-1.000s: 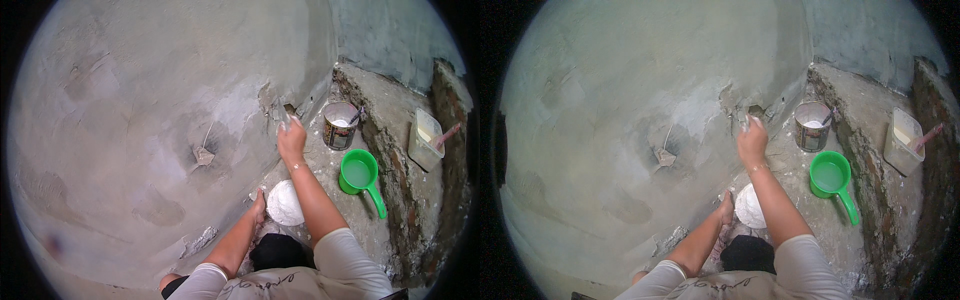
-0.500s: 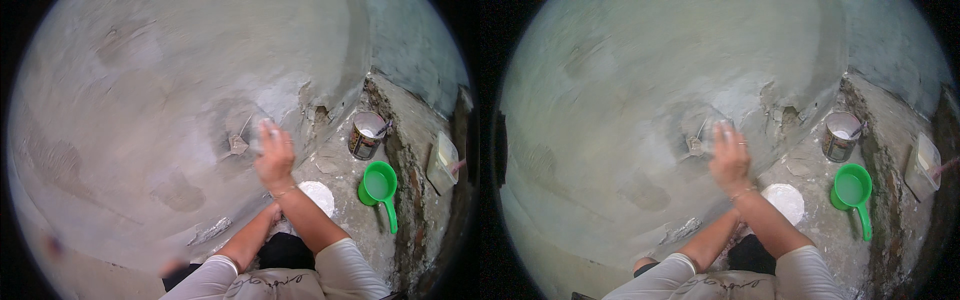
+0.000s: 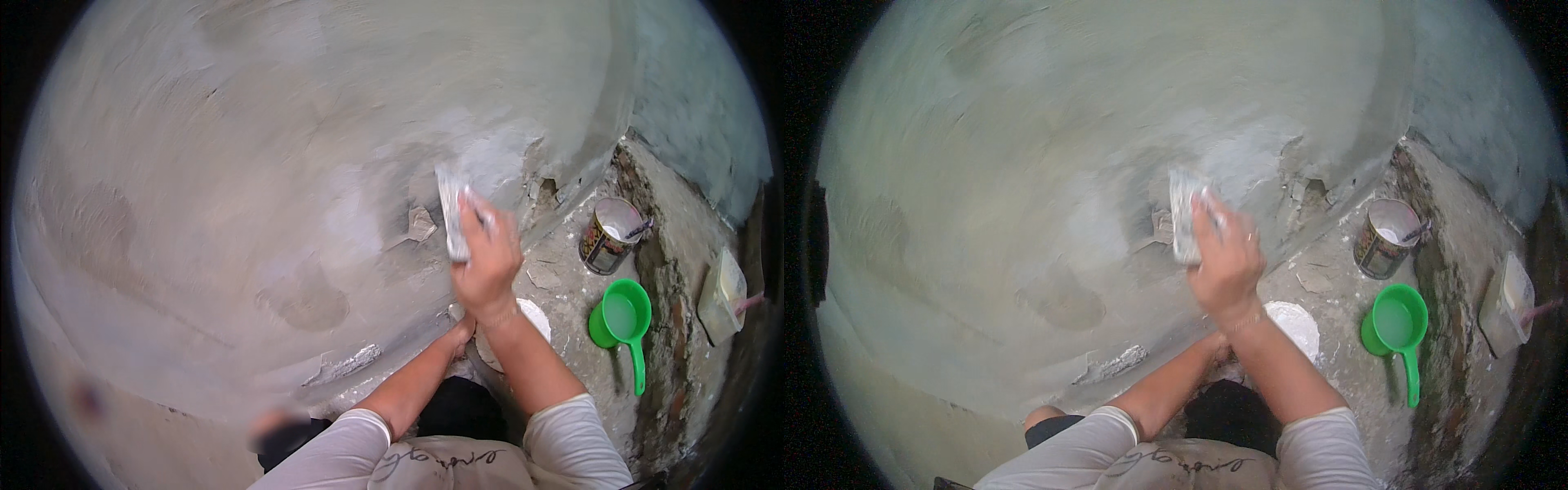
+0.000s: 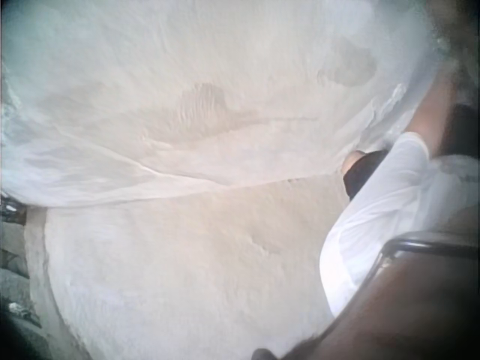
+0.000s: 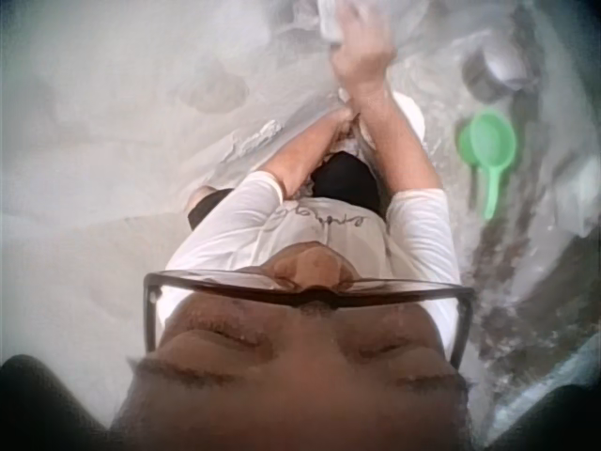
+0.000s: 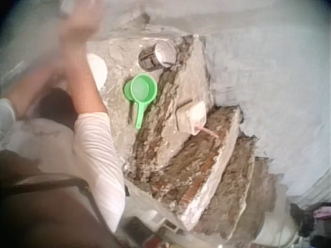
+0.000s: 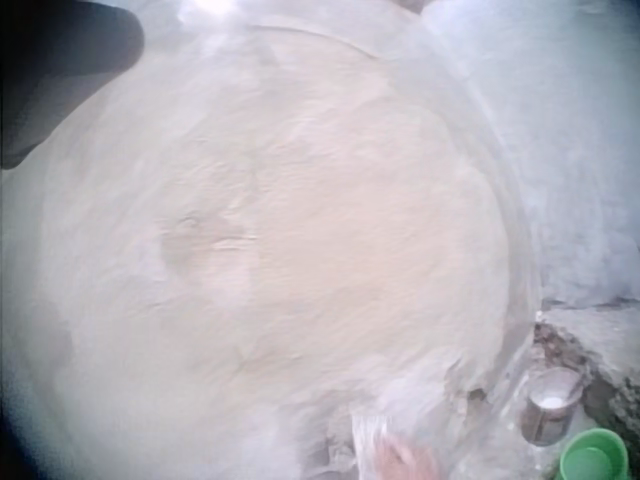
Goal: The person applies a white substance to a wall using a spatula, smoothing it over damaged areas and picking up more substance from a container as needed.
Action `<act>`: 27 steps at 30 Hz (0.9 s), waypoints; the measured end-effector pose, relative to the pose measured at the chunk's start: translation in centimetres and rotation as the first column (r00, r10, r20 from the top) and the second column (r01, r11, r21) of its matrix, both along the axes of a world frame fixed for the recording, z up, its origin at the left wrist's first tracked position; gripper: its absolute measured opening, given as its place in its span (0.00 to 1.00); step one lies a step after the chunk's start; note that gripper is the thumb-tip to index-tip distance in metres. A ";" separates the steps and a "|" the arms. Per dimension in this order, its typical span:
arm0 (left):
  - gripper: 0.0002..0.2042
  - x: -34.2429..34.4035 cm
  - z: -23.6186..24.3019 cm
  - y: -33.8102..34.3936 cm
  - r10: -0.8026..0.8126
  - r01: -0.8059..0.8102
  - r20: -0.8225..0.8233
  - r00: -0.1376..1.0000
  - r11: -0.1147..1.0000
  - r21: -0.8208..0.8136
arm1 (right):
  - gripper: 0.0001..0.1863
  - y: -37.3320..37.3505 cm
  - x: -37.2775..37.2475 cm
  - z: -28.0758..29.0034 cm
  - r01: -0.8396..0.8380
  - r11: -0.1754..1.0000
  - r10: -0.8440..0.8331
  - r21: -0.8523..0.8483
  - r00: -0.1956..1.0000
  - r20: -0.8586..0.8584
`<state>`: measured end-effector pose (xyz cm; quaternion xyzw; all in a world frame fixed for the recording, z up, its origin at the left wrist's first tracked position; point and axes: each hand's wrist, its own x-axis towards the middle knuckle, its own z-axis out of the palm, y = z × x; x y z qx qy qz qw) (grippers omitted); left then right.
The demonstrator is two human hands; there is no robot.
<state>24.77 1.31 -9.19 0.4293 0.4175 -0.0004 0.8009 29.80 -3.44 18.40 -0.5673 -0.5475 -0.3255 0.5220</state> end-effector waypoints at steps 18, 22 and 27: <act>0.42 1.2 0.4 -0.1 0.036 -0.015 0.116 0.993 0.984 -0.178 | 0.12 -13.0 11.7 -15.0 -0.160 0.598 -0.402 -0.786 0.788 -0.466; 0.38 0.8 3.2 -3.0 0.316 -0.323 -0.109 0.942 0.945 -0.046 | 0.11 -14.0 12.7 -14.0 -0.028 0.495 -0.475 -0.868 0.828 -0.297; 0.29 -0.5 2.6 -7.1 0.315 -0.111 -0.339 0.886 0.856 0.505 | 0.10 -11.6 11.9 -15.5 0.176 0.570 -0.277 -0.803 0.961 0.015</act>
